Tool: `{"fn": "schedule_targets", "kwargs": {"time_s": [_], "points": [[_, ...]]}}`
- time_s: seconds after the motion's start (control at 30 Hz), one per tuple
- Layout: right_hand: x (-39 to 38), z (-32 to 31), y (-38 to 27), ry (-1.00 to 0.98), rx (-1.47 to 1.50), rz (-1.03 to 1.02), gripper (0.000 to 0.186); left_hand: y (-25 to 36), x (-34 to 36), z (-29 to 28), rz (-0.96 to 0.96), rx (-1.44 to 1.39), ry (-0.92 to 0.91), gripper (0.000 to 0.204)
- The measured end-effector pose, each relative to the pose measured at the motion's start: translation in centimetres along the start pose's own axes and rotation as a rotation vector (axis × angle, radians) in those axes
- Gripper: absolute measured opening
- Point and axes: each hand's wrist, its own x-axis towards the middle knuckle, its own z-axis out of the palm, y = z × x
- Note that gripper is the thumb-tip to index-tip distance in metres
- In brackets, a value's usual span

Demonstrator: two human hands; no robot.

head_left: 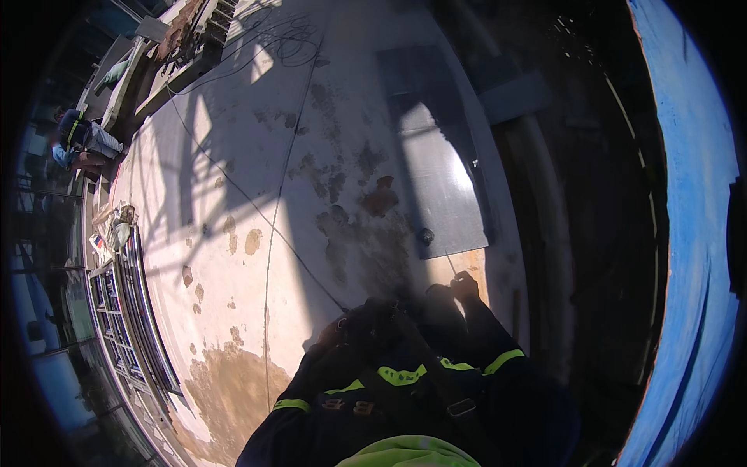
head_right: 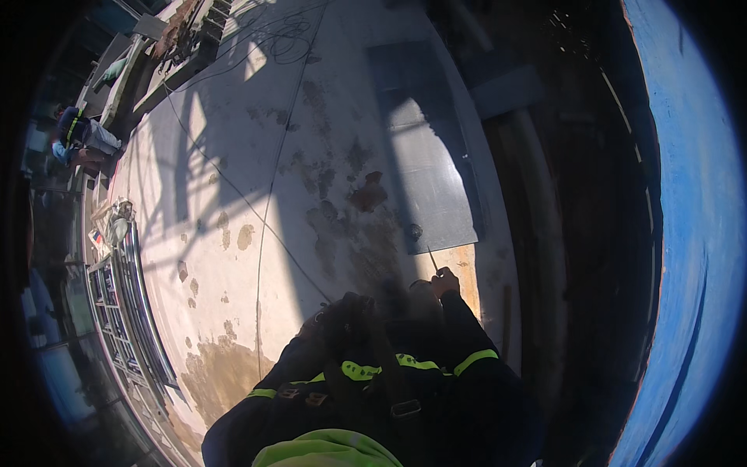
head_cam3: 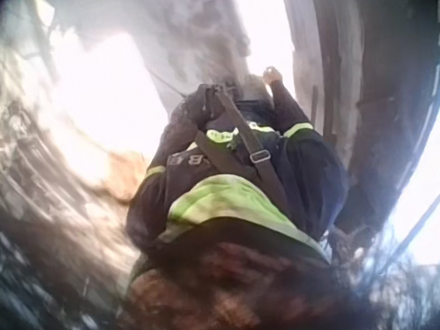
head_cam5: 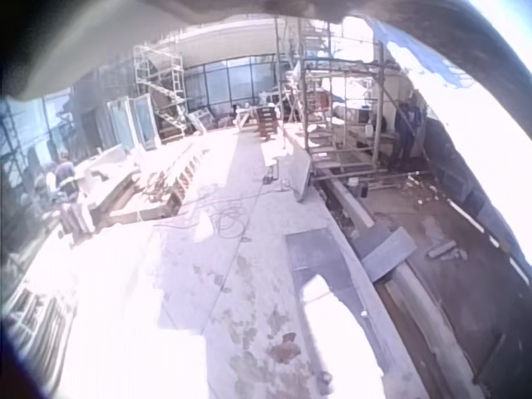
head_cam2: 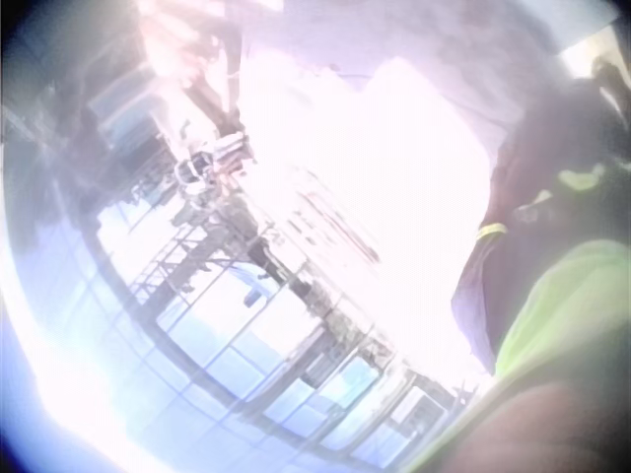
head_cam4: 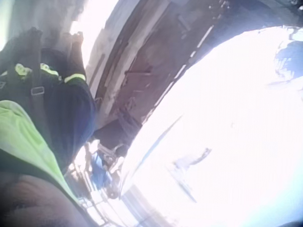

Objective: The person uses a utility knife and a metal straightedge to score and cut a large gray tile on a rooftop. They position the straightedge, score along it, and repeat the process to complete the cut. The person then walks across the rooftop and picks up a white bucket.

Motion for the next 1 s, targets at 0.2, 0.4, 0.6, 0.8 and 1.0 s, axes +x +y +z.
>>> {"fn": "schedule_targets", "kwargs": {"time_s": [0.2, 0.4, 0.6, 0.8, 1.0], "points": [[12.6, -1.8, 1.2, -0.393, 0.657, 0.212, 0.015, 2.0, 2.9, -5.4, -0.510, -0.761, 0.175, 0.065], [16.1, 2.7, -1.2, -0.485, -0.293, -0.153, 0.017, 13.0, 10.9, -14.2, -0.189, -0.939, -0.020, 0.073], [21.7, 7.1, -17.7, -0.575, -0.733, -0.147, 0.043, 14.5, 18.7, -26.0, -0.086, -0.701, -0.015, 0.069], [30.4, 6.2, -44.2, -0.131, -0.253, -0.254, 0.041, 25.6, 24.1, -39.9, 0.038, -0.700, 0.197, 0.064], [37.2, 1.8, -72.8, -0.368, -0.002, -0.334, 0.029, 27.6, 28.2, -50.1, 0.134, -0.585, 0.194, 0.070]]}}
